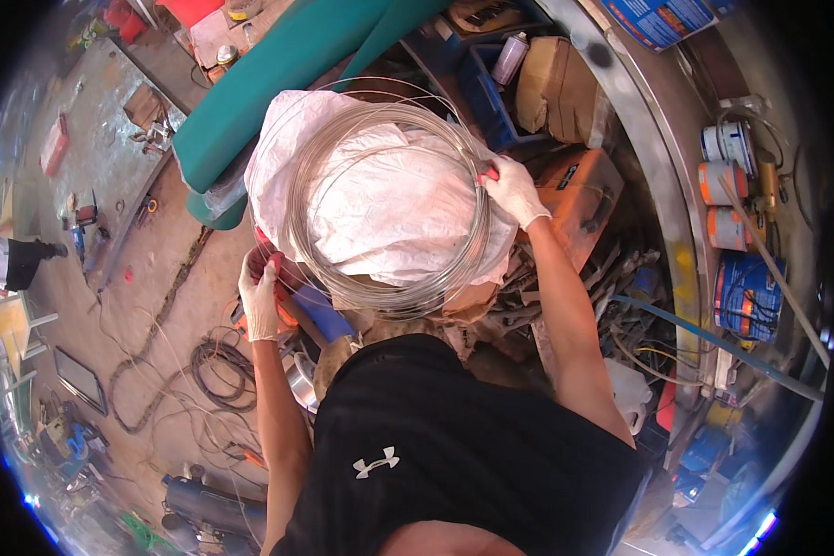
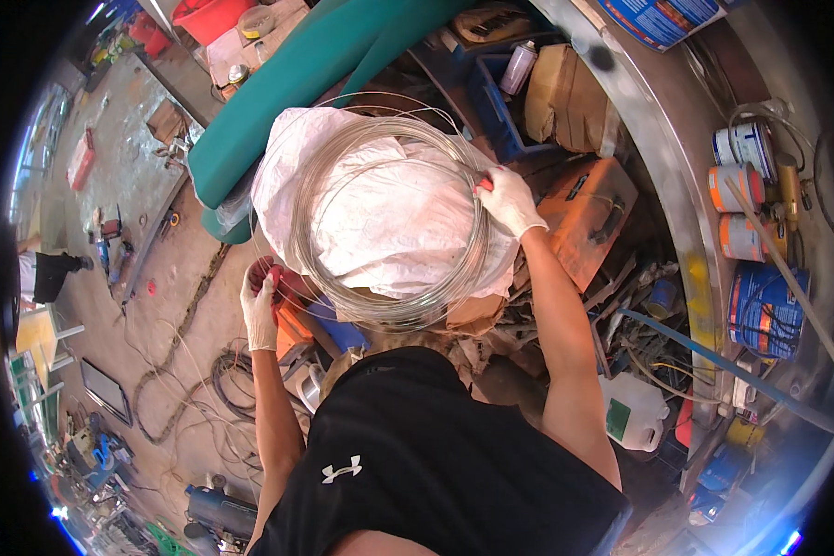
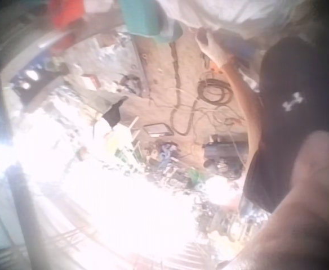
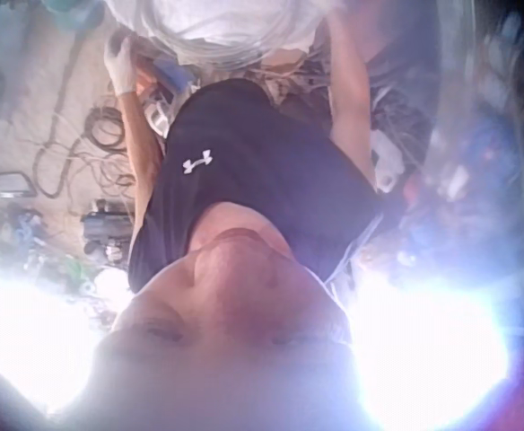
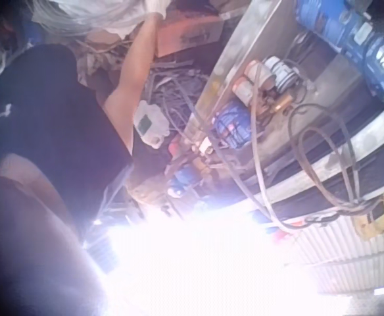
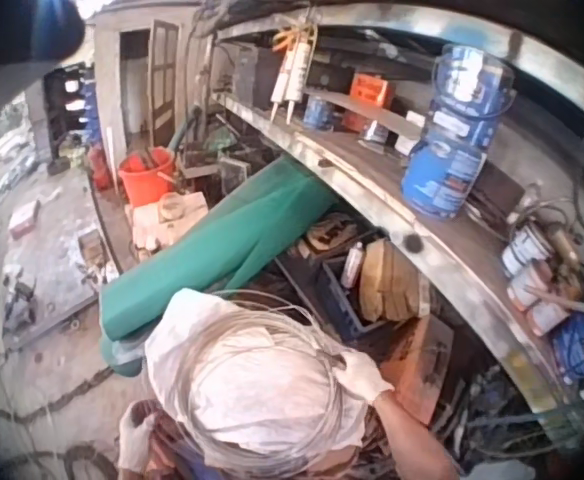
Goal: The person uses pliers to cut ties on a large coil of wire, then pulls lengths of wire from the coil.
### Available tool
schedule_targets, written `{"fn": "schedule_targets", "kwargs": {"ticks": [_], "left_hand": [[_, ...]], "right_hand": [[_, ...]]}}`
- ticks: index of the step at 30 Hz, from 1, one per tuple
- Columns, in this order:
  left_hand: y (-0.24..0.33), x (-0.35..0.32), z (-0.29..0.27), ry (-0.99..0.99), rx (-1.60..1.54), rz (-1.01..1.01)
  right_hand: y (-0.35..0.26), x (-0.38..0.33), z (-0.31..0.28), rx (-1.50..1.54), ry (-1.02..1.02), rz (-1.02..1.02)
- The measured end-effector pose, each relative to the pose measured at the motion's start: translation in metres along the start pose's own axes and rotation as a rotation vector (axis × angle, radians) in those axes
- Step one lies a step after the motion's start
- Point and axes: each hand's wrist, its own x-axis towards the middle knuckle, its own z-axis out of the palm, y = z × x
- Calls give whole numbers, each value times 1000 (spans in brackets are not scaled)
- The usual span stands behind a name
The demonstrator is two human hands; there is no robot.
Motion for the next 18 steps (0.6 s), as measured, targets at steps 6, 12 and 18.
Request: {"fn": "schedule_targets", "kwargs": {"ticks": [6, 12, 18], "left_hand": [[20, -7, 1, -107, -95, -24], [21, -9, -1, -77, -31, -4], [35, -10, -5, -144, -54, -43]], "right_hand": [[18, 14, 3, 402, 80, 62], [-33, 28, 12, -42, -104, -39], [-42, 36, 18, -94, -100, -120]]}}
